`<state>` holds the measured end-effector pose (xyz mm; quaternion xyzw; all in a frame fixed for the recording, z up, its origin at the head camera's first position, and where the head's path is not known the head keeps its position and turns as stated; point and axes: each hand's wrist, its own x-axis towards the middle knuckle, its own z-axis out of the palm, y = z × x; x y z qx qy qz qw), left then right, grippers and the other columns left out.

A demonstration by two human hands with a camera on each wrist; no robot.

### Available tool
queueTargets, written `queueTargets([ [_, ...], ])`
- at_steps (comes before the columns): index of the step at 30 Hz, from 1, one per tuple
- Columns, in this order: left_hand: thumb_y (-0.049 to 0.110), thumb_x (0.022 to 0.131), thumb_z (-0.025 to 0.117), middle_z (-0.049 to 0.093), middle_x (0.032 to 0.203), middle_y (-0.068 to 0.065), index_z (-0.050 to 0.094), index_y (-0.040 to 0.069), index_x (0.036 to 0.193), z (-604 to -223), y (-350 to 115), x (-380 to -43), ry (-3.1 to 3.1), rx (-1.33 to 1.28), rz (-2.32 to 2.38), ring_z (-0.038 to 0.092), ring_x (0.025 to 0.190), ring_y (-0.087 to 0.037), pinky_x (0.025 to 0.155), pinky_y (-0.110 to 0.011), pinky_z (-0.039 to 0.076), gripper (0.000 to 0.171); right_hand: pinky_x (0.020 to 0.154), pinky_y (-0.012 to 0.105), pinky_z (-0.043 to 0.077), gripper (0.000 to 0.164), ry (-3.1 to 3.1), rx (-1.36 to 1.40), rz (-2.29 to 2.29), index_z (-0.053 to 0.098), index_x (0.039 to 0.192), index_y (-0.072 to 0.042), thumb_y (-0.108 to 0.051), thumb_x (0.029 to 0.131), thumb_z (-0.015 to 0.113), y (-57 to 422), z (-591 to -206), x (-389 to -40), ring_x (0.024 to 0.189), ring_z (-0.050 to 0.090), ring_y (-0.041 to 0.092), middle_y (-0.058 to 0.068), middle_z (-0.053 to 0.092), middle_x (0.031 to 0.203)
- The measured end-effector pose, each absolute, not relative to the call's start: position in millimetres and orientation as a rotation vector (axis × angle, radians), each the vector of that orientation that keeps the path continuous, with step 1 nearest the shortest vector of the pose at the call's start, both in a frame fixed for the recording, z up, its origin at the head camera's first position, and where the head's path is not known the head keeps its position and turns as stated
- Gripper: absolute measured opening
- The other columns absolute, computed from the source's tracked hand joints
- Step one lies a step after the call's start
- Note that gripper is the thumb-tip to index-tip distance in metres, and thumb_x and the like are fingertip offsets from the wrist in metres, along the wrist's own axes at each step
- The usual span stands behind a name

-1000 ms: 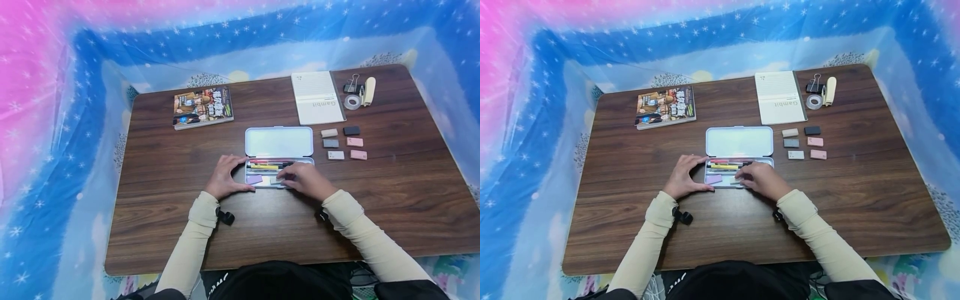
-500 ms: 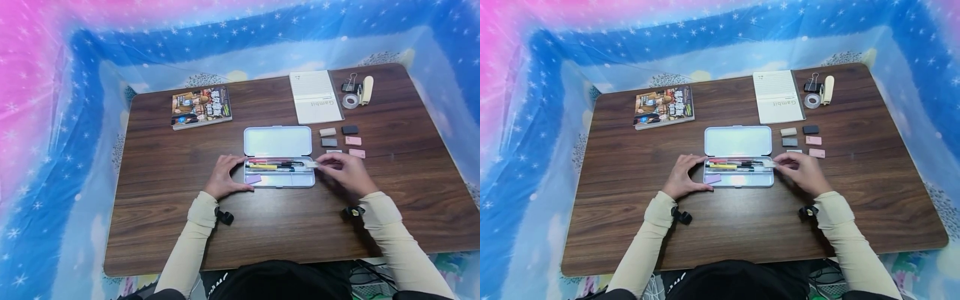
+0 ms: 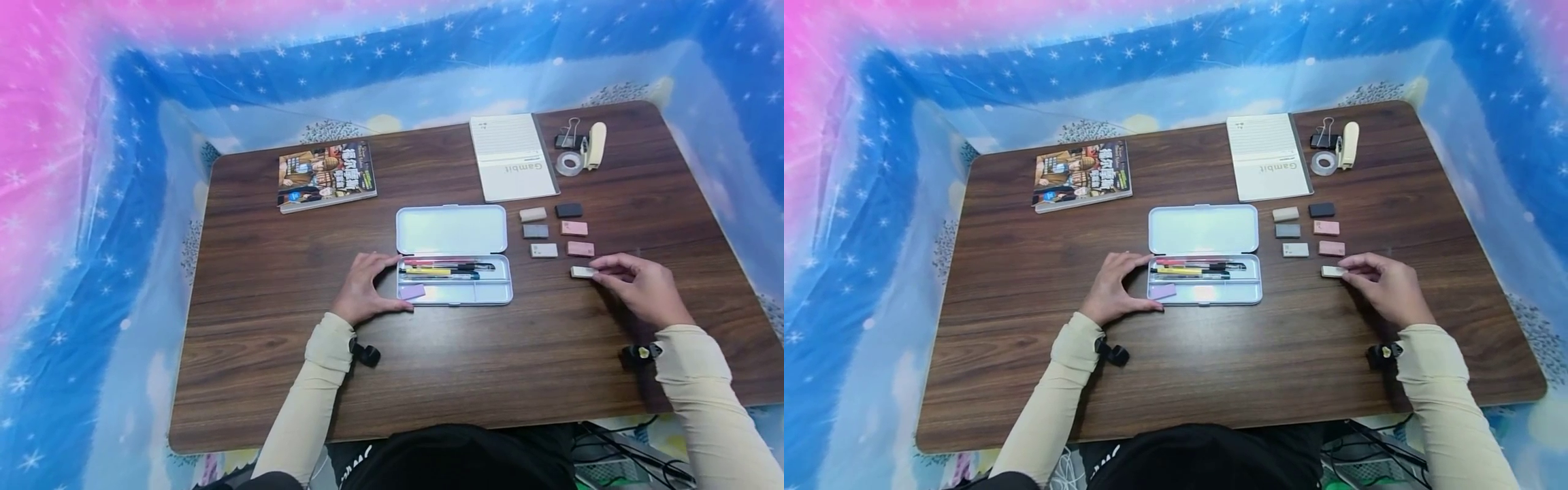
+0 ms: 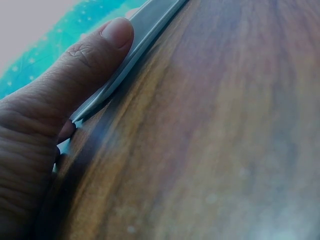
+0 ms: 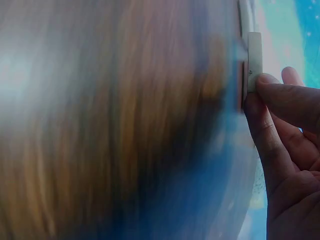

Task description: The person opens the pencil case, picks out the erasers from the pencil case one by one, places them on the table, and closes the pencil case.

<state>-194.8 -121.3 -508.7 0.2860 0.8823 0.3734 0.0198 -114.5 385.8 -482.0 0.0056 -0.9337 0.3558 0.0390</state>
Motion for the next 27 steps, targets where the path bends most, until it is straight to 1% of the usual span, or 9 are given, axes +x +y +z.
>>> queueTargets([
  [5,0.043,0.06,0.104,0.068,0.131,-0.01,0.065,0.007,0.143,-510.3,-121.5,-194.9,2.739,0.877,1.156,0.052,0.121,-0.031,0.111,-0.05,0.04,0.099,0.063,0.009,0.047,0.014,-2.872,-0.021,1.124,0.079,0.109,-0.007,-0.006,0.095,0.08,394.9,-487.0,-117.2,0.076,0.063,-0.011,0.016,0.077,0.103],
  [12,0.045,0.061,0.104,0.067,0.132,-0.009,0.065,0.008,0.144,-511.1,-120.7,-195.2,2.731,0.862,1.162,0.052,0.122,-0.03,0.109,-0.05,0.042,0.099,0.067,0.008,0.048,0.018,-2.827,-0.076,1.227,0.079,0.11,-0.006,-0.005,0.093,0.082,391.5,-492.7,-122.0,0.078,0.063,-0.013,0.015,0.077,0.102],
  [15,0.044,0.06,0.104,0.067,0.133,-0.01,0.065,0.008,0.144,-511.4,-120.9,-195.0,2.73,0.853,1.16,0.052,0.124,-0.031,0.115,-0.051,0.038,0.099,0.067,0.008,0.048,0.018,-2.826,-0.095,1.254,0.079,0.111,-0.004,-0.005,0.094,0.081,390.4,-492.0,-122.2,0.079,0.063,-0.013,0.007,0.078,0.1],
  [19,0.044,0.06,0.104,0.067,0.134,-0.011,0.065,0.008,0.144,-511.0,-120.3,-194.8,2.732,0.847,1.154,0.052,0.126,-0.032,0.121,-0.051,0.031,0.1,0.067,0.009,0.049,0.018,-2.816,-0.116,1.29,0.079,0.111,-0.004,-0.006,0.093,0.081,391.4,-491.9,-122.5,0.079,0.064,-0.012,-0.007,0.076,0.097],
  [24,0.044,0.06,0.104,0.066,0.135,-0.011,0.064,0.008,0.145,-510.6,-120.5,-193.9,2.733,0.836,1.15,0.051,0.128,-0.033,0.121,-0.052,0.031,0.1,0.066,0.01,0.05,0.021,-2.817,-0.107,1.29,0.079,0.113,-0.005,-0.008,0.093,0.083,393.7,-490.2,-122.8,0.078,0.065,-0.011,-0.008,0.077,0.098],
  [27,0.043,0.06,0.104,0.067,0.134,-0.012,0.064,0.008,0.144,-509.9,-120.4,-193.7,2.736,0.848,1.153,0.051,0.127,-0.033,0.12,-0.052,0.032,0.1,0.065,0.01,0.049,0.022,-2.809,-0.123,1.26,0.079,0.114,-0.006,-0.011,0.093,0.084,394.6,-485.9,-121.5,0.077,0.065,-0.011,-0.018,0.074,0.096],
])
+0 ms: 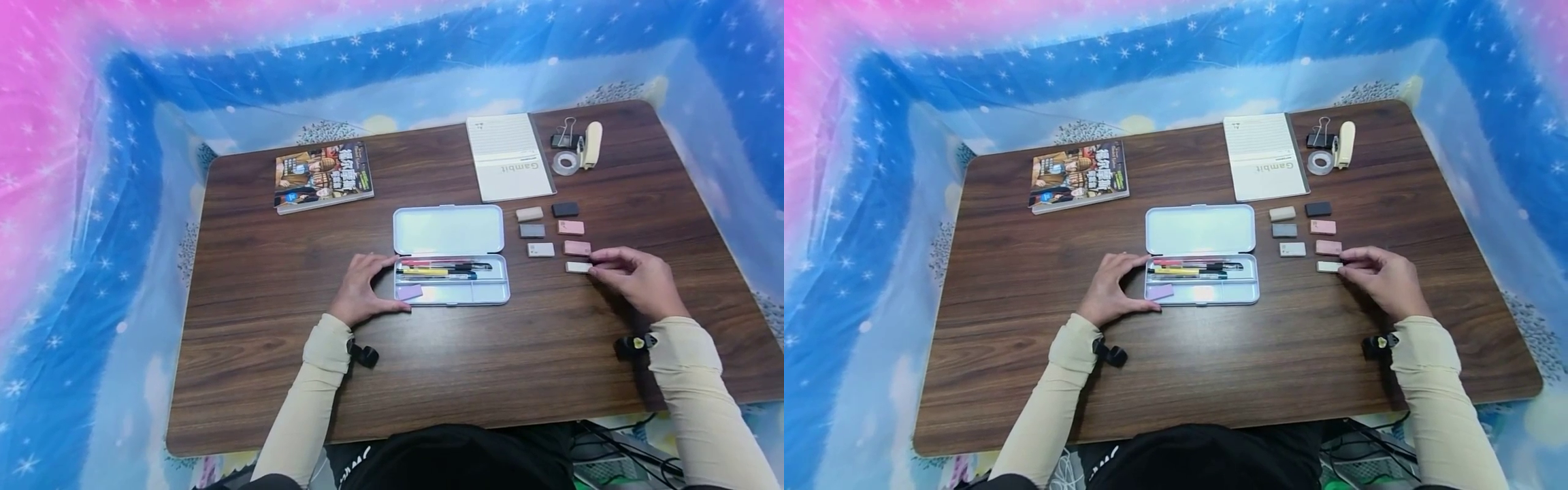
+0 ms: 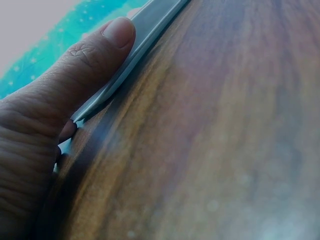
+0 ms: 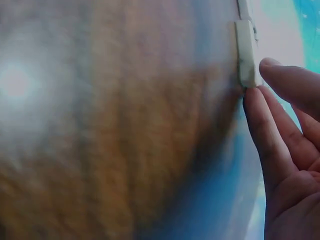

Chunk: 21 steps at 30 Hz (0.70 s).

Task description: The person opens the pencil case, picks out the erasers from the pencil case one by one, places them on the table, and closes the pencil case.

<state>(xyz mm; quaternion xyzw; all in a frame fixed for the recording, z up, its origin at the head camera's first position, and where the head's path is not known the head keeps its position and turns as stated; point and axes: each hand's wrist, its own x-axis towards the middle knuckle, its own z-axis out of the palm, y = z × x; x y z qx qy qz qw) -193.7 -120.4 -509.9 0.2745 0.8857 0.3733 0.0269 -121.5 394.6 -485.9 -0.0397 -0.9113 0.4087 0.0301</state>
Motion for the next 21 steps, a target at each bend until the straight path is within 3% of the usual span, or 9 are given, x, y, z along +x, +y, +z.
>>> queueTargets([
  [4,0.044,0.06,0.104,0.067,0.133,-0.011,0.065,0.008,0.144,-509.8,-121.0,-194.4,2.744,0.869,1.149,0.052,0.124,-0.033,0.118,-0.053,0.035,0.1,0.065,0.008,0.049,0.021,-2.755,-0.125,1.241,0.079,0.112,-0.007,-0.013,0.092,0.084,387.1,-475.5,-125.4,0.077,0.065,-0.013,-0.029,0.069,0.093],
  [7,0.044,0.06,0.104,0.068,0.132,-0.01,0.065,0.009,0.144,-511.0,-121.6,-195.0,2.747,0.871,1.145,0.052,0.122,-0.032,0.116,-0.052,0.037,0.1,0.066,0.008,0.049,0.019,-2.698,-0.07,1.284,0.08,0.109,-0.006,-0.011,0.091,0.085,368.7,-464.9,-133.6,0.078,0.066,-0.012,-0.022,0.074,0.093],
  [11,0.044,0.06,0.104,0.068,0.132,-0.009,0.064,0.01,0.145,-512.3,-122.4,-195.5,2.749,0.871,1.136,0.052,0.12,-0.031,0.109,-0.05,0.042,0.1,0.07,0.009,0.05,0.018,-2.674,0.097,1.387,0.08,0.107,-0.003,-0.004,0.09,0.085,326.1,-453.0,-145.7,0.081,0.068,-0.007,0.0,0.079,0.098],
  [14,0.045,0.06,0.104,0.068,0.133,-0.008,0.064,0.01,0.146,-511.7,-122.4,-195.3,2.749,0.881,1.134,0.052,0.119,-0.03,0.103,-0.049,0.044,0.101,0.073,0.012,0.052,0.018,-2.694,0.262,1.477,0.08,0.107,-0.002,-0.001,0.09,0.083,288.2,-451.3,-152.5,0.083,0.068,-0.002,0.01,0.078,0.102],
  [21,0.045,0.06,0.104,0.068,0.134,-0.008,0.064,0.011,0.146,-509.5,-121.9,-195.2,2.751,0.881,1.136,0.052,0.119,-0.031,0.104,-0.049,0.044,0.101,0.079,0.024,0.059,0.016,-2.744,0.663,1.589,0.08,0.106,-0.006,0.001,0.092,0.08,204.8,-463.9,-161.6,0.09,0.071,0.012,0.004,0.078,0.101],
])
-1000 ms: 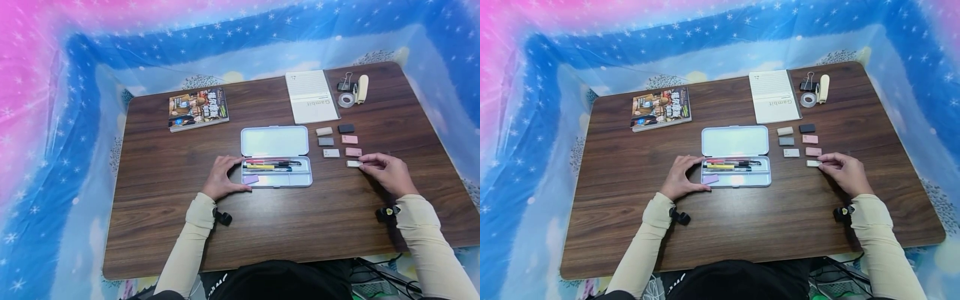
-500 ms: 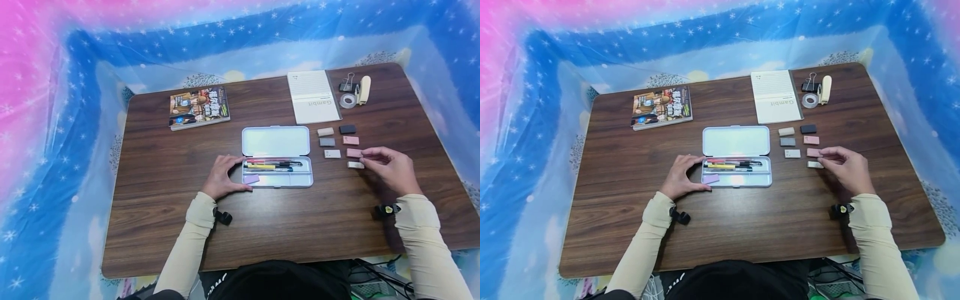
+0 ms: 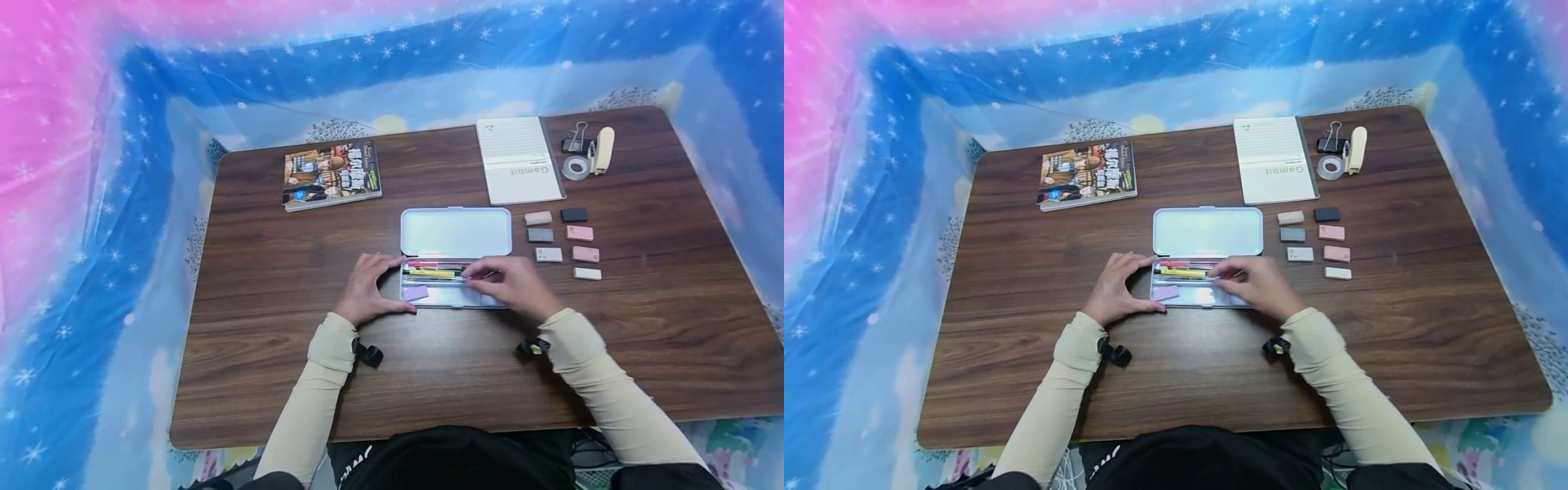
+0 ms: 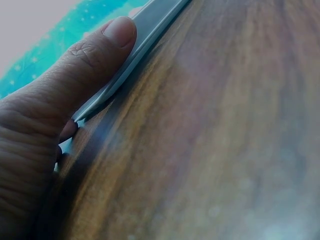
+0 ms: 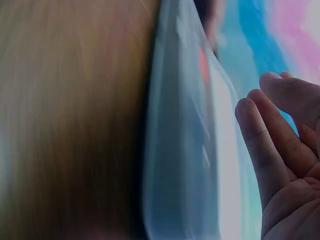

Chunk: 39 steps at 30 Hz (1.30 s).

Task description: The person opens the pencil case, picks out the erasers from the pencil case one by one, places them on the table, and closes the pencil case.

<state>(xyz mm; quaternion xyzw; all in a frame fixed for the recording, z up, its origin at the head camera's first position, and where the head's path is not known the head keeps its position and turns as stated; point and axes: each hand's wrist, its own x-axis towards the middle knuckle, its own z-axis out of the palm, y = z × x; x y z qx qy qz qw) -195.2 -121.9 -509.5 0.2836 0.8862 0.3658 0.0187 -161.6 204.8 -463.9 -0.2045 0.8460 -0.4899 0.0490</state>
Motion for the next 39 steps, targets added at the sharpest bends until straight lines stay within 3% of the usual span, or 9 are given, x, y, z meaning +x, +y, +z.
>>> queueTargets([
  [6,0.044,0.061,0.104,0.068,0.132,-0.008,0.064,0.01,0.146,-509.9,-122.1,-195.7,2.75,0.9,1.145,0.052,0.118,-0.029,0.102,-0.047,0.044,0.099,0.081,0.034,0.059,0.015,2.584,-0.883,-1.272,0.082,0.105,-0.011,-0.002,0.093,0.079,155.1,-471.0,-163.1,0.087,0.071,0.012,0.0,0.079,0.102],
  [11,0.041,0.061,0.104,0.068,0.134,-0.008,0.064,0.01,0.145,-511.2,-122.3,-195.5,2.741,0.927,1.184,0.052,0.118,-0.029,0.102,-0.047,0.044,0.098,0.087,0.038,0.058,0.014,2.609,-0.959,-1.096,0.081,0.107,-0.01,-0.003,0.096,0.076,134.1,-469.7,-164.3,0.097,0.072,0.014,0.003,0.079,0.106],
  [39,0.04,0.06,0.105,0.069,0.133,-0.008,0.065,0.01,0.144,-513.5,-123.1,-195.7,2.745,0.939,1.214,0.052,0.116,-0.03,0.099,-0.047,0.045,0.098,0.091,0.038,0.057,0.014,2.642,-1.027,-1.022,0.08,0.105,-0.01,-0.002,0.094,0.078,126.2,-470.3,-166.7,0.099,0.073,0.016,0.001,0.078,0.103],
])
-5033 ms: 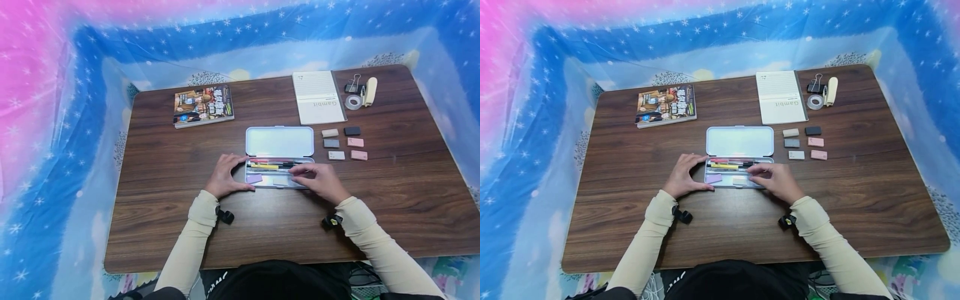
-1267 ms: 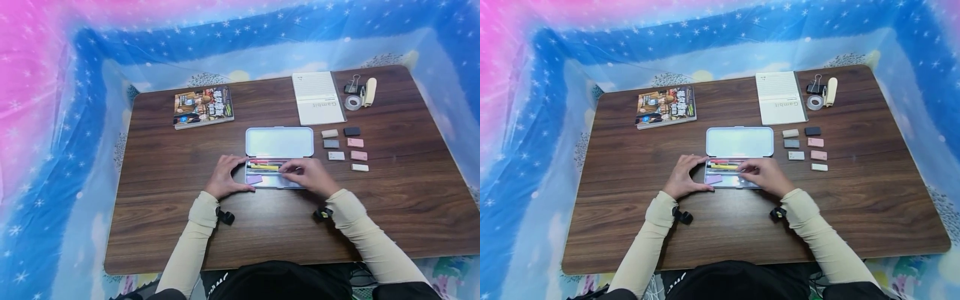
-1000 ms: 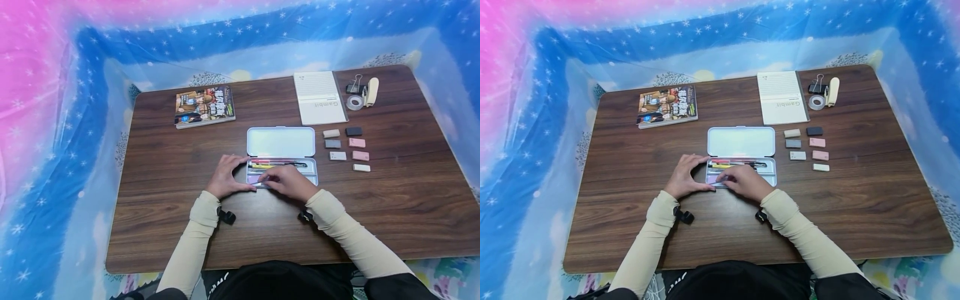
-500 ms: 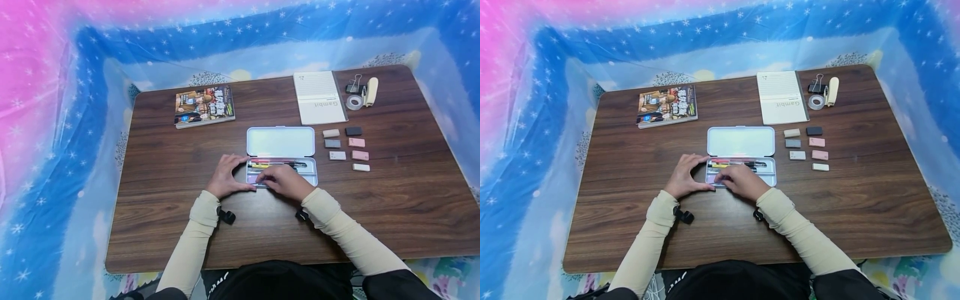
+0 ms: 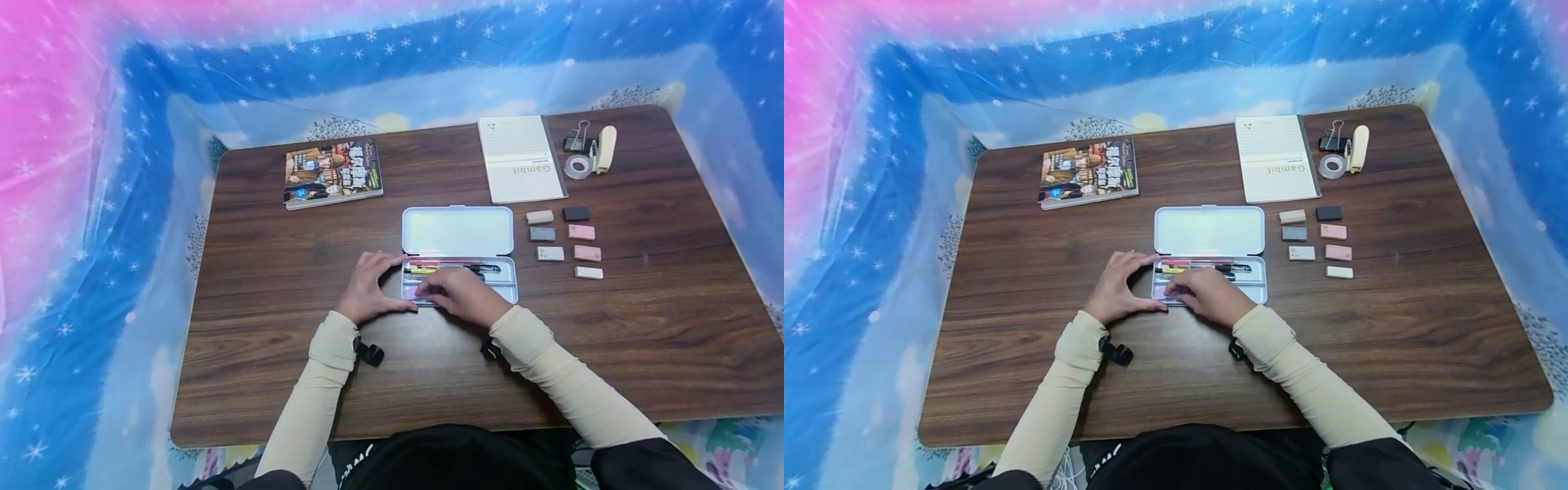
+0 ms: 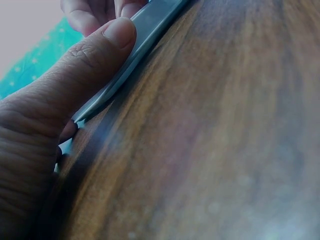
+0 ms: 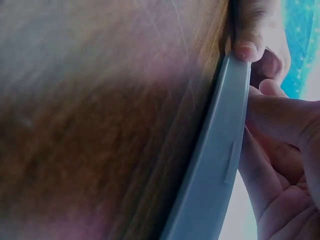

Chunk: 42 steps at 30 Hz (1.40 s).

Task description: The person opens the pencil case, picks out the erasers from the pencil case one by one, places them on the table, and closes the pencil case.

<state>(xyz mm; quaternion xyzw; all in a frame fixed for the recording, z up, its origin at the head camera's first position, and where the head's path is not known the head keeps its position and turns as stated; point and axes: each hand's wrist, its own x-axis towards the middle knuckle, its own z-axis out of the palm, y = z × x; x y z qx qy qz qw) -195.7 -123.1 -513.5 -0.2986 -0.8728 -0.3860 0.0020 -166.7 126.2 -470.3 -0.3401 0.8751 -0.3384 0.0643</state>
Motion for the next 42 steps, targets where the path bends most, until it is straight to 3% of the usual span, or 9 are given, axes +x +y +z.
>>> queueTargets([
  [11,0.039,0.06,0.105,0.069,0.133,-0.009,0.065,0.01,0.144,-510.1,-123.3,-196.4,-2.74,-0.938,-1.203,0.052,0.117,-0.03,0.101,-0.047,0.044,0.098,0.093,0.039,0.058,0.025,2.755,-1.035,-0.865,0.077,0.117,-0.003,-0.002,0.092,0.081,120.3,-462.7,-165.4,0.103,0.075,0.024,0.009,0.078,0.111],
  [19,0.041,0.06,0.105,0.069,0.133,-0.009,0.065,0.009,0.144,-511.4,-122.8,-195.9,-2.768,-0.93,-1.189,0.053,0.119,-0.031,0.104,-0.048,0.044,0.099,0.086,0.034,0.06,0.023,2.671,-0.879,-1.065,0.078,0.11,-0.006,0.003,0.089,0.082,125.0,-469.3,-165.1,0.092,0.074,0.017,0.005,0.078,0.103],
  [25,0.042,0.06,0.105,0.069,0.132,-0.009,0.065,0.009,0.144,-512.5,-122.9,-195.8,-2.773,-0.921,-1.18,0.053,0.118,-0.03,0.103,-0.047,0.045,0.099,0.084,0.032,0.061,0.021,2.639,-0.785,-1.256,0.078,0.106,-0.005,0.006,0.089,0.08,137.9,-468.6,-162.0,0.091,0.075,0.019,0.008,0.078,0.103],
  [31,0.043,0.061,0.104,0.069,0.132,-0.009,0.064,0.009,0.145,-511.9,-122.6,-194.2,-2.802,-0.908,-1.175,0.052,0.119,-0.03,0.104,-0.047,0.044,0.099,0.079,0.034,0.062,0.025,2.767,-0.658,-1.421,0.077,0.106,-0.007,0.008,0.086,0.082,179.9,-465.5,-157.5,0.087,0.076,0.022,0.008,0.079,0.103],
  [38,0.042,0.061,0.104,0.068,0.132,-0.009,0.063,0.009,0.146,-508.9,-122.2,-194.0,-2.826,-0.889,-1.176,0.052,0.119,-0.03,0.104,-0.048,0.044,0.099,0.074,0.014,0.051,0.019,2.994,-0.367,-1.312,0.077,0.102,-0.008,0.006,0.089,0.081,249.8,-469.7,-148.0,0.084,0.073,0.021,0.007,0.079,0.099],
  [42,0.042,0.061,0.104,0.068,0.132,-0.01,0.063,0.007,0.145,-508.9,-120.7,-194.8,-2.832,-0.895,-1.173,0.052,0.12,-0.03,0.105,-0.047,0.043,0.1,0.074,0.01,0.044,0.018,3.095,-0.248,-1.178,0.076,0.099,-0.008,0.005,0.088,0.082,280.1,-472.5,-140.6,0.085,0.072,0.023,0.009,0.079,0.098],
])
